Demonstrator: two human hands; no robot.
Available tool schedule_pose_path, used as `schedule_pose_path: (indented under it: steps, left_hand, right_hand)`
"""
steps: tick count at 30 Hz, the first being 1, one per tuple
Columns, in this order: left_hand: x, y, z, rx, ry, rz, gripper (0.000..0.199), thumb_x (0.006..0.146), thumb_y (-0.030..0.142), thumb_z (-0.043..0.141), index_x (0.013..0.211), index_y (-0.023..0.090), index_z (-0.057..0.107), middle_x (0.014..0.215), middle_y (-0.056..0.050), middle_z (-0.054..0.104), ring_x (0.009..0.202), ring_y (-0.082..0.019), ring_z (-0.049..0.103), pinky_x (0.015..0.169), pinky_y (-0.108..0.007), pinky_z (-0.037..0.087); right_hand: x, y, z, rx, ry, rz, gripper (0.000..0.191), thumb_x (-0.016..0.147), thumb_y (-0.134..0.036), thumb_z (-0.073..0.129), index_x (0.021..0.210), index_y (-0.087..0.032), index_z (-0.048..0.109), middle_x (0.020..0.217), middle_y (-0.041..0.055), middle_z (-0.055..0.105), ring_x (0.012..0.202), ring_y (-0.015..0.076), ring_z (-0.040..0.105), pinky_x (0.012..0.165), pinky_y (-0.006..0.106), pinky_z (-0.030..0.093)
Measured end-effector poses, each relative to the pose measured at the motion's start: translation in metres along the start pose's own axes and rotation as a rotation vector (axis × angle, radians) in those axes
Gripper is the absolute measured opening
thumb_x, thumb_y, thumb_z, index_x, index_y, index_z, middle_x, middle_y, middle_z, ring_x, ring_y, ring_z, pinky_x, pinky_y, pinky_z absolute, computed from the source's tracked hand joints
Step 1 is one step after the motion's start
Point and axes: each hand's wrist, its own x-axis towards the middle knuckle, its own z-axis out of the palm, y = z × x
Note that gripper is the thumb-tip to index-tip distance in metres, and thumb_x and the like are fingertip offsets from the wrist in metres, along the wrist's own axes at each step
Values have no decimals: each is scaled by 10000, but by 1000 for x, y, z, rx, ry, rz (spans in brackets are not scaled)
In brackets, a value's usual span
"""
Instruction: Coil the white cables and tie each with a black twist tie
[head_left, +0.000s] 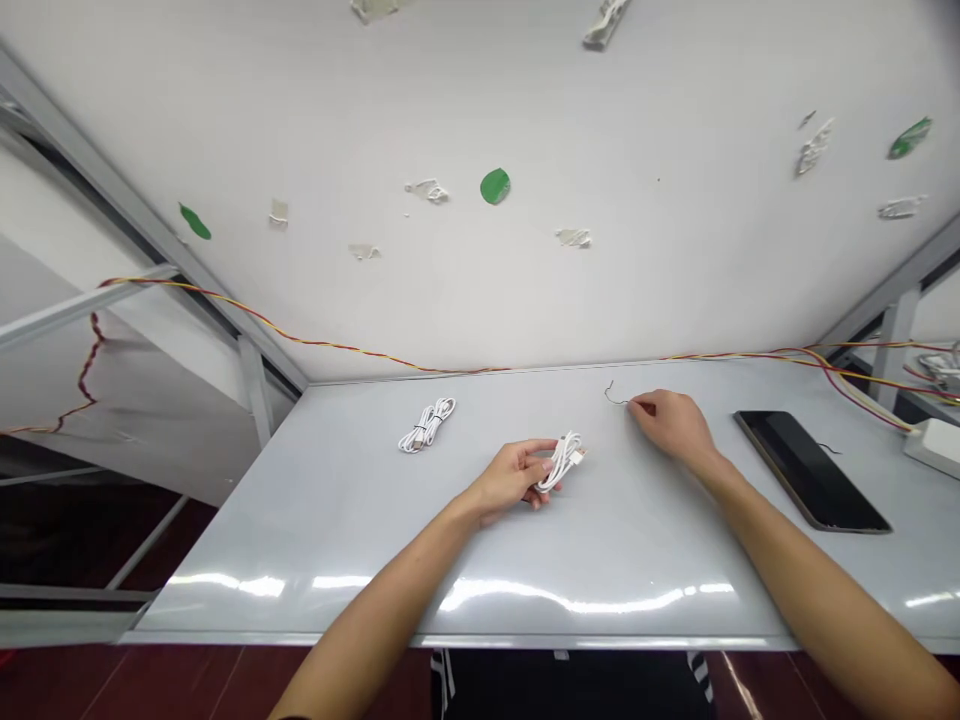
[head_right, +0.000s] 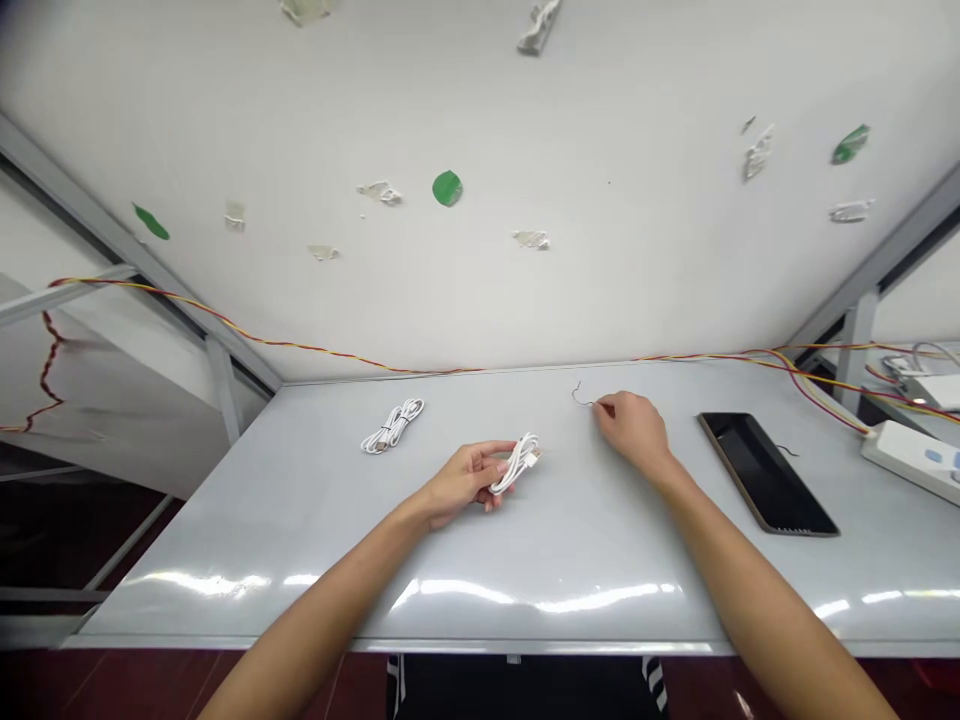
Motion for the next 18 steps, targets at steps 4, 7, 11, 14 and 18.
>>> schedule_pose_path:
  steps: [4, 7, 11, 14, 18]
  left_hand:
    - [3, -2, 1, 16, 72, 46, 592, 845, 455, 673, 1350, 177, 538, 788, -56, 681, 548, -110, 592, 516, -232, 465]
    - [5, -4, 5, 55, 134, 109, 636, 860, 463, 642, 1396, 165, 471, 786, -50, 672, 551, -119, 597, 511, -234, 468]
    - [2, -8, 15, 269, 208, 270, 694, 906, 450, 567, 1503, 194, 322, 756, -24, 672, 574, -154, 620, 561, -271, 491]
    - [-3, -10, 16, 767, 255, 439, 554, 942, 407, 514, 1460, 230, 436, 721, -17, 679, 595, -172, 618, 626, -282, 473]
    - [-5, 0, -3, 1246, 539, 544, 448, 975, 374, 459, 1389, 219, 529, 776, -61, 685, 685, -202, 629, 659, -278, 445]
  right_hand:
    - [-6, -9, 6, -183, 120, -119, 332, 914, -336, 457, 1027, -163, 717, 1046, 175, 659, 862, 308, 636, 787, 466, 456]
    - [-23, -36, 14, 136, -13, -177, 415, 938, -487, 461, 1194, -214, 641, 1084, 128, 647, 810, 237, 640, 748, 387, 494]
    - [-55, -73, 32, 699, -590, -19, 560, 905, -655, 452, 1273, -238, 511, 789, 26, 631, 533, 154, 557, 516, 302, 463]
    - [-67, -84, 40, 835, -679, -22, 470, 878, -661, 505, 1054, -228, 553, 675, -23, 563, 493, 126, 505, 463, 263, 410]
    - [-54, -70, 32, 591, -529, -67, 370, 905, -578, 493, 943, -220, 579, 625, -33, 533, 496, 130, 474, 469, 262, 361]
